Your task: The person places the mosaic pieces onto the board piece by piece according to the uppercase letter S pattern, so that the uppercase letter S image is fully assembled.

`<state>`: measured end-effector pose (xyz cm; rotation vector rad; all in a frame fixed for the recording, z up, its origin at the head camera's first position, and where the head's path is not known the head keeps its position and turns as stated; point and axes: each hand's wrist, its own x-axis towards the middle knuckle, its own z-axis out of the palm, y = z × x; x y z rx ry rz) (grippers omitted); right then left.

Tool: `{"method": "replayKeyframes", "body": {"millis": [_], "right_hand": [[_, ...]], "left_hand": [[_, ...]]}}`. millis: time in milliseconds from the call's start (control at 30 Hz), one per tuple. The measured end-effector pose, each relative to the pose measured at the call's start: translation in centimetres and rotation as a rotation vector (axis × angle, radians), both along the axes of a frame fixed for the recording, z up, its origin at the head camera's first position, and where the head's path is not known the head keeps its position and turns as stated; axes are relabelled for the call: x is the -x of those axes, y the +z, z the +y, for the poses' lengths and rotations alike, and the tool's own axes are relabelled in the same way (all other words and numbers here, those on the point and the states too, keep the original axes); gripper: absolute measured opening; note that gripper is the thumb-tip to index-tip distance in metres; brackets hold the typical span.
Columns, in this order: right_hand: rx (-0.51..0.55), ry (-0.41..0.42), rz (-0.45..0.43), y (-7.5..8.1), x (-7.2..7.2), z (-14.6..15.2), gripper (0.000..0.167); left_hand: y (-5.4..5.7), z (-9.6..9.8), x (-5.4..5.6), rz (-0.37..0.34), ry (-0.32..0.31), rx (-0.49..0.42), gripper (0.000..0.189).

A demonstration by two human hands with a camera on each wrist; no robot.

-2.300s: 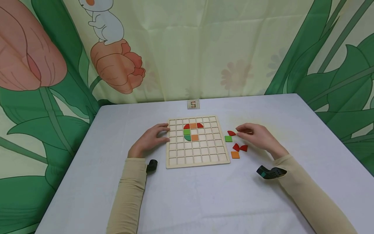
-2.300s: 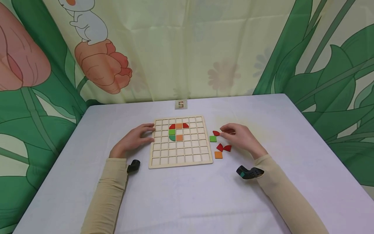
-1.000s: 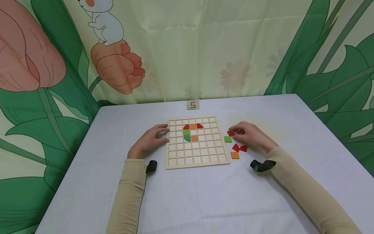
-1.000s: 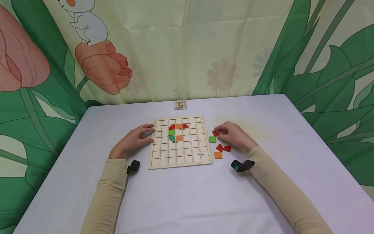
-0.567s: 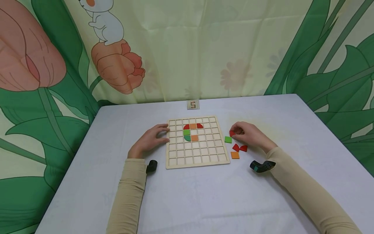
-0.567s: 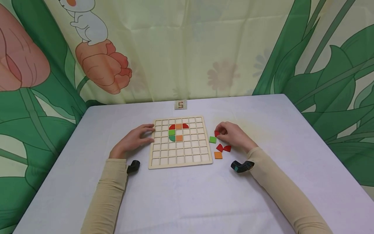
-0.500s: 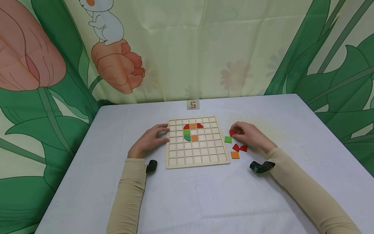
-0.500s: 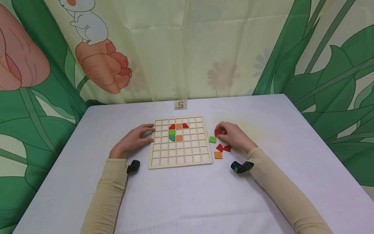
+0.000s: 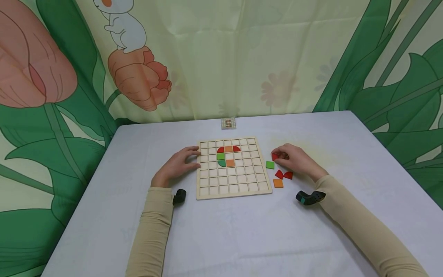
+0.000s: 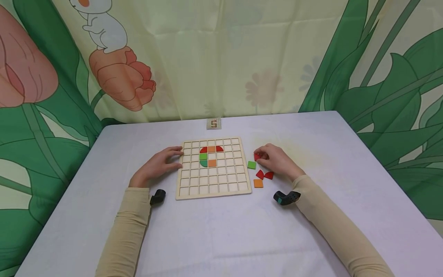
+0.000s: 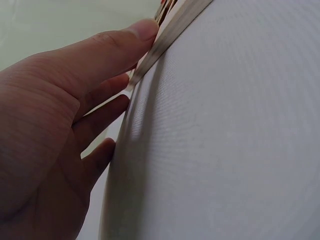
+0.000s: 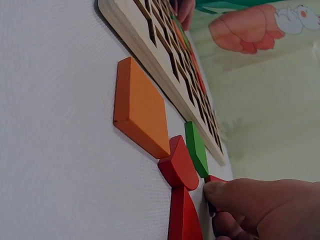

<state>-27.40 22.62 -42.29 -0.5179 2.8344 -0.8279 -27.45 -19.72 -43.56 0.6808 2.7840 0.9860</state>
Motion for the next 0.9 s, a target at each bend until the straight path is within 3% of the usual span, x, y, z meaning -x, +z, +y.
{"method": "replayKeyframes", "body": {"millis": [467, 900], "right_hand": [[-0.028, 0.023, 0.053, -0.27, 0.17, 0.12, 0.028], [0.013, 0.017, 0.056, 0.3, 0.03, -0.6, 0.031]], "left_hand": [[0.25, 0.08, -0.18, -0.034, 0.014, -0.008, 0.051], [0.44, 0.13, -0.31, -0.036, 0.015, -0.003, 0.05]]}}
